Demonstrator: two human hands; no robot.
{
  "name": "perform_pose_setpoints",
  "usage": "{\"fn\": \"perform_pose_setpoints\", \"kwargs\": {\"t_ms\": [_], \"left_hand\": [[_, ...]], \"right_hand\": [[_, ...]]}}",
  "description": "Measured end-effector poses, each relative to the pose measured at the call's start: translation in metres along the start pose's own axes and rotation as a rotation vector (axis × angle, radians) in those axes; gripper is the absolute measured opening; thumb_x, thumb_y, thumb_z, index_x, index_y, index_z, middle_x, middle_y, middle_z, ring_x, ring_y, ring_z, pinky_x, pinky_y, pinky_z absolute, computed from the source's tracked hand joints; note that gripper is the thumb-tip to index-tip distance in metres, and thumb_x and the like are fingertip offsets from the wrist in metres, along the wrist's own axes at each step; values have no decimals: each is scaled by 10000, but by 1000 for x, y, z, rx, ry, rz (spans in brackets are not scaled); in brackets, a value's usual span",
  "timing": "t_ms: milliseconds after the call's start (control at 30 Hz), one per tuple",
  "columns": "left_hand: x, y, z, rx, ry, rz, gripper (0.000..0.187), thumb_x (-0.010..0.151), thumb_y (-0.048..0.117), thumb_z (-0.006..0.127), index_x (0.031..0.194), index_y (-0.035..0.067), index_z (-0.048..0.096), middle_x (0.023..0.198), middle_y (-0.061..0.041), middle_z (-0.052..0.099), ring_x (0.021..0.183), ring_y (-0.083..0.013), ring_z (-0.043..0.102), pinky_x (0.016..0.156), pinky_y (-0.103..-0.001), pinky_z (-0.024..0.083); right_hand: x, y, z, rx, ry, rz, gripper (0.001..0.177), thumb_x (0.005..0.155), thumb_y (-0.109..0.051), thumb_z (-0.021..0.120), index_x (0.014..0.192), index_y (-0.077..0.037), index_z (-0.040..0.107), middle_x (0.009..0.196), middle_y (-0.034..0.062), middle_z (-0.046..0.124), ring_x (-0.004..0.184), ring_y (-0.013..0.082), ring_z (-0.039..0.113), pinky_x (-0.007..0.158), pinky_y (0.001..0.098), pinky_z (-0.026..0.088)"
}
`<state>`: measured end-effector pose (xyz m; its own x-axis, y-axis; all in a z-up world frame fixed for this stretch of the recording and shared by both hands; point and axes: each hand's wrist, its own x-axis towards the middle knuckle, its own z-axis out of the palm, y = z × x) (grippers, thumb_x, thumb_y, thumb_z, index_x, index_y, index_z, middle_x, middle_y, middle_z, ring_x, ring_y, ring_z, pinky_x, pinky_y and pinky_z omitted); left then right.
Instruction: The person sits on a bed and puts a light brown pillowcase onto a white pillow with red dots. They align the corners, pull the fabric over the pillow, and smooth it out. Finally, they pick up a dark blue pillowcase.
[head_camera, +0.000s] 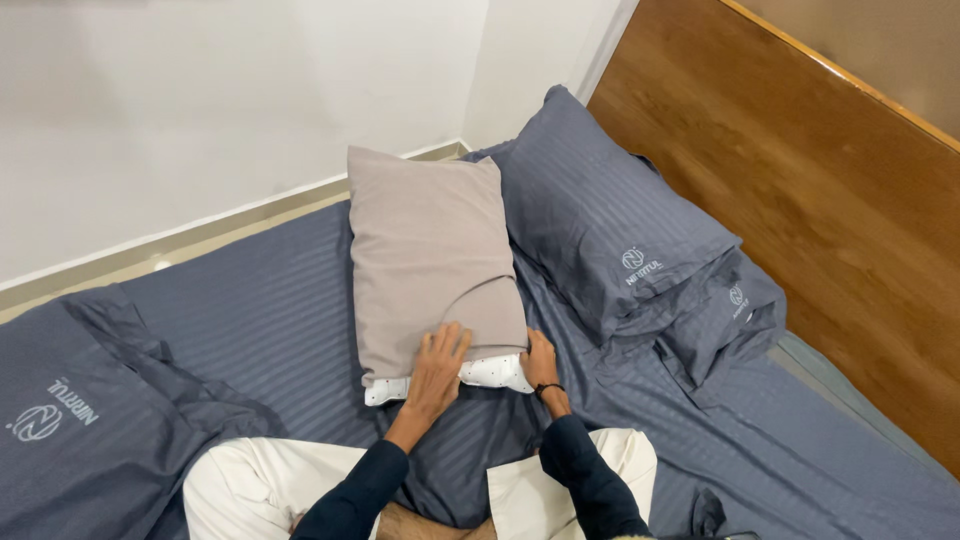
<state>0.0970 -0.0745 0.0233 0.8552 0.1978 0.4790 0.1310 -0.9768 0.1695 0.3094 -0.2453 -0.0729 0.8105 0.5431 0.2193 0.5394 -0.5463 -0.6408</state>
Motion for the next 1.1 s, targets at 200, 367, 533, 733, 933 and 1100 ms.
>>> {"fn": "perform_pose_setpoints", "kwargs": {"t_ms": [200, 367, 533, 733, 933, 1100], "left_hand": [[36, 27, -27, -119, -253, 280, 1174, 423, 222, 882, 1483, -1, 432, 1564, -206, 398, 1489, -360, 368, 1144, -544, 297], [38, 17, 17, -252, 21, 235, 650, 666, 251, 840, 1223, 13, 604, 1149, -130, 601, 1114, -301, 551, 930, -441, 424], [32, 16, 54, -232, 138, 249, 372, 716, 202, 794, 1022, 51, 645, 961, -80, 596, 943, -263, 573, 808, -399, 431], [45, 17, 48, -231, 181, 131, 332, 674, 65, 718, 993, 72, 623, 940, -73, 585, 918, -269, 565, 783, -395, 423], [46, 28, 22, -245, 18, 142, 428, 710, 142, 763, 1095, 40, 608, 1089, -142, 598, 1068, -313, 558, 897, -442, 422], [-25, -21, -10, -301, 66, 26, 670, 698, 264, 829, 1253, -24, 590, 1336, -204, 562, 1251, -364, 505, 1053, -502, 361]], "right_hand": [[4, -20, -13, -27, 39, -153, 439, 711, 76, 620, 1145, 18, 645, 1032, 231, 648, 998, 455, 615, 865, 485, 500], [0, -51, -32, 105, -65, 28, 481, 737, 54, 602, 1205, -32, 677, 937, 211, 633, 829, 395, 634, 773, 459, 520], [-9, -19, -10, 122, -22, -27, 426, 830, -30, 653, 1255, -22, 641, 1100, 209, 697, 964, 385, 656, 820, 449, 518], [-51, -33, -19, -8, -132, 39, 311, 864, -64, 636, 1158, 37, 625, 952, 282, 704, 857, 430, 680, 775, 494, 515], [-50, -66, -50, 71, -141, 211, 308, 874, -83, 610, 1165, 11, 648, 729, 225, 721, 680, 356, 739, 699, 441, 567], [-56, -53, -48, 94, -109, 245, 515, 790, -88, 624, 1303, -46, 596, 741, 188, 741, 674, 343, 759, 693, 429, 579]]}}
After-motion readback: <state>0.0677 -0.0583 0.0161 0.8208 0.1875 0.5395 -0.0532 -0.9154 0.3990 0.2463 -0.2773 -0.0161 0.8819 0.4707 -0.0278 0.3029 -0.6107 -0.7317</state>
